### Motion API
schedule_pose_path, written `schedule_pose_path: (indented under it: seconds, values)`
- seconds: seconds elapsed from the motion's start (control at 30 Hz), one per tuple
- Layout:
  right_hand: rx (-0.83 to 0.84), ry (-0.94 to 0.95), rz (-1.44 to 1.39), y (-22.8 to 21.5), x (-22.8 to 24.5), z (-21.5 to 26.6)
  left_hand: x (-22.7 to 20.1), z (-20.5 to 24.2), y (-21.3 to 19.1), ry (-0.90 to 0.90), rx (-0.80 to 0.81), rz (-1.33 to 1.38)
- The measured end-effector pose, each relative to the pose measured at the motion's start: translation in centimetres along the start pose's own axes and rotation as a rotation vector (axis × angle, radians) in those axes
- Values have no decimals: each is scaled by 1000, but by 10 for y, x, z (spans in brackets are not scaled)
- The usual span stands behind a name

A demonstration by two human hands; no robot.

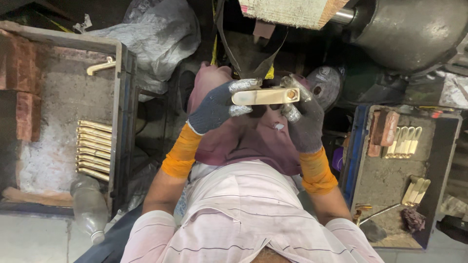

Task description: The person sits on the floor and uses a bench grinder to polish a small brass-colored metal part. They repeatedly press the part against the spinning wheel, rotate it to treat different surfaces, and inspect it between passes. Finished parts are placed in a nearby tray.

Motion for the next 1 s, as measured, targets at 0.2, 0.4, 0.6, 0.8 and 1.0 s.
schedule_pose_path:
  seconds: [0.2, 0.4, 0.6, 0.8, 1.0]
  values:
    - [-1, 48, -39, -1, -18, 8, 1, 5, 0, 26, -1, 21]
    - [15, 62, -113, 4, -18, 3, -5, 0, -3, 55, 28, 44]
    - [30, -9, 210, 7, -17, -13, 31, 1, 14, -117, 71, -44]
    - [273, 96, -221, 50, -82, -65, 89, 1, 56, 62, -93, 665]
    - [415, 449, -737, 107, -172, -87, 203, -18, 112, -158, -193, 639]
Point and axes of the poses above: each hand's wrist, its own z-axis away from the middle knuckle, its own y-axis out of the palm, x = y × z, the point moved 10 cm from there along -z, towards the middle knuckle, and after that the axes turned 13 degrees about z, right-handed, at the moved point
